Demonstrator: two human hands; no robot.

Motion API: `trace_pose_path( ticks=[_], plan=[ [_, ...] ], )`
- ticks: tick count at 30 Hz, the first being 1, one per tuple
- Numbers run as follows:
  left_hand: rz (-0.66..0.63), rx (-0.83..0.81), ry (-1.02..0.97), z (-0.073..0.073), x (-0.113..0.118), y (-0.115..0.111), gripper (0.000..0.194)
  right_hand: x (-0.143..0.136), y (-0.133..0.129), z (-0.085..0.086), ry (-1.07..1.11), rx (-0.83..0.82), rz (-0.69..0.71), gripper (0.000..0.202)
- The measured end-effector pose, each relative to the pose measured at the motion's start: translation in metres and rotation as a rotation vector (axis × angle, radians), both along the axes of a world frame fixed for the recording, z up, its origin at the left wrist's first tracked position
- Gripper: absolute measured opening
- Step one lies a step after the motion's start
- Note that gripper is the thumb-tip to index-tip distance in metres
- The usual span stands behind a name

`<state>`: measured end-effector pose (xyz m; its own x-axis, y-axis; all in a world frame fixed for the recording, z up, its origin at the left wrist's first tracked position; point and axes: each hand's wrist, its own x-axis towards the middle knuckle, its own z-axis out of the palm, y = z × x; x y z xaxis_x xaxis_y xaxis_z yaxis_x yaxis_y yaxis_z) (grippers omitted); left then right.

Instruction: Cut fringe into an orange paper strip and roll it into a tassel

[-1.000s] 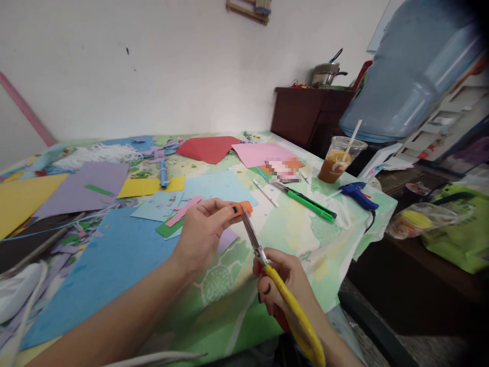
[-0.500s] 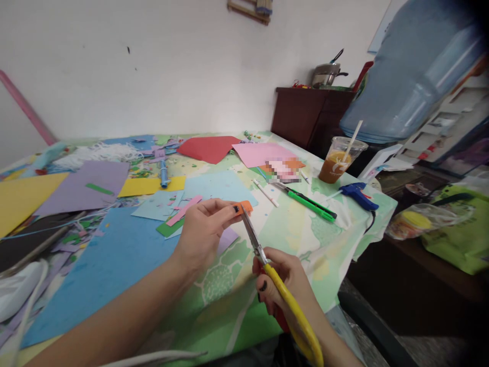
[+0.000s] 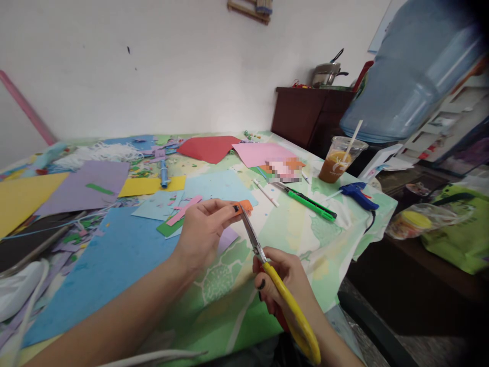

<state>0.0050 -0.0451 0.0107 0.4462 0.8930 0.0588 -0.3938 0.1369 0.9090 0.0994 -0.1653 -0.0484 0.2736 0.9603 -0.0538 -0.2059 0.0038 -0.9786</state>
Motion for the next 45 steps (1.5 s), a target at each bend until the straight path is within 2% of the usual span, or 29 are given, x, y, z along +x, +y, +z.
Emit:
trace_pose_path(
  ticks=[8,29,38,45],
  plan=[
    [-0.003,-0.019,-0.021,-0.0001,0.0002,-0.0004,0.015,-0.0026,0.0012,0.0017,-0.022,-0.019,-0.05,0.034],
    [-0.003,-0.01,-0.022,-0.0043,-0.0002,0.0032,0.013,-0.0021,0.0013,-0.0007,-0.044,-0.033,-0.072,0.031],
    [0.002,-0.026,-0.025,-0.0021,0.0007,0.0008,0.014,0.005,-0.0023,-0.0064,-0.036,0.031,0.056,0.032],
    [0.014,0.0,-0.006,-0.0021,0.0003,0.0,0.014,0.0045,-0.0014,-0.0038,-0.035,0.024,0.067,0.036]
  ],
)
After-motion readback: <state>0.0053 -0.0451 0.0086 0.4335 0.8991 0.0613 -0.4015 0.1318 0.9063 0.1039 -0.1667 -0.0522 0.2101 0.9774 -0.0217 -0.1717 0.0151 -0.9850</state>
